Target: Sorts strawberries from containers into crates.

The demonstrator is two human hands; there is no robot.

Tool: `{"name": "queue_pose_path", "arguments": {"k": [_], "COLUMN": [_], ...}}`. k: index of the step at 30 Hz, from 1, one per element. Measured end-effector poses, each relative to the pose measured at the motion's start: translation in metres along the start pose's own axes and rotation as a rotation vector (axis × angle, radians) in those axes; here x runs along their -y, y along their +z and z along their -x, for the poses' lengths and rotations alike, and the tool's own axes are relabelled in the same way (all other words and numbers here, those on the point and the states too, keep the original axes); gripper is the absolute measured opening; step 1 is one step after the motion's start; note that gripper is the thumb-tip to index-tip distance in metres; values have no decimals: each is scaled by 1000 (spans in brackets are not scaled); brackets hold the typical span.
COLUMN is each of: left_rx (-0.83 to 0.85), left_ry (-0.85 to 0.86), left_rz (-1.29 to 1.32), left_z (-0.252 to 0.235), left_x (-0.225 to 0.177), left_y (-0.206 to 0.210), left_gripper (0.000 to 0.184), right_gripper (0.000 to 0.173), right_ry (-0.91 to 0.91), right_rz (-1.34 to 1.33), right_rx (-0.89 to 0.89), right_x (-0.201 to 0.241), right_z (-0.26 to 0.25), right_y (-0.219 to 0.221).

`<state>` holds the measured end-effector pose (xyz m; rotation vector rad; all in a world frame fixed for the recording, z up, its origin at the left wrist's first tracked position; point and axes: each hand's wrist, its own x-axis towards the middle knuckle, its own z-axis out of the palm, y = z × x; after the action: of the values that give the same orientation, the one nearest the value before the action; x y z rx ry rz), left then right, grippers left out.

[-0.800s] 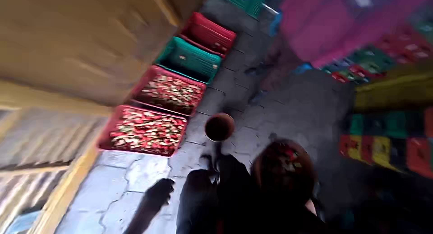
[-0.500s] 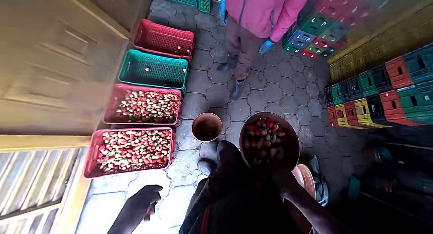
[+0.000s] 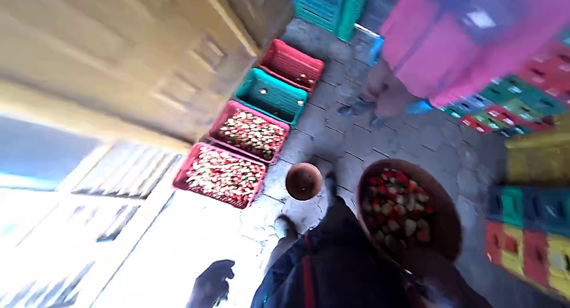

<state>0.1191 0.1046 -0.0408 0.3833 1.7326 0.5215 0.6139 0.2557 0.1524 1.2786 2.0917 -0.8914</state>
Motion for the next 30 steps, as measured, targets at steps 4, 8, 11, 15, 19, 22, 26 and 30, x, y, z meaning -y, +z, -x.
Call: {"name": "queue_pose_path", "arguments": {"k": [4,8,11,15,19,22,26,30], "left_rx": [-168,-172,-129,61,206,260,99,-10], "left_ry": [-45,87,82,83,174,94,-8,19], "left_rz": [264,393,447,458,489,492,894,1011], "left_z": [-3,-10,-34,-131,-290,-378,-450,-509], "left_x": [-44,-71,-88,-107,-126,-140,-118,-88], "left_y": [59,97,95,75,92,120,132,117], "left_gripper": [27,33,30,29,35,39,42,42], "right_gripper": [45,35,22,16,14,6,11,17], "right_ry": [-29,-236,-615,-737,-847,-866,-867,-893], "right_rz": [-7,137,317,494,617,605,579,498], "right_rx": [35,-199,-368,-309,-268,-61,148,264], "right_x": [-63,-87,-87,-55,1,49,87,69], "right_z": [-31,-110,-199,-288,-389,-466,-568,-662], "right_y": [-85,-130,-157,-195,-203,-201,-168,-104]}}
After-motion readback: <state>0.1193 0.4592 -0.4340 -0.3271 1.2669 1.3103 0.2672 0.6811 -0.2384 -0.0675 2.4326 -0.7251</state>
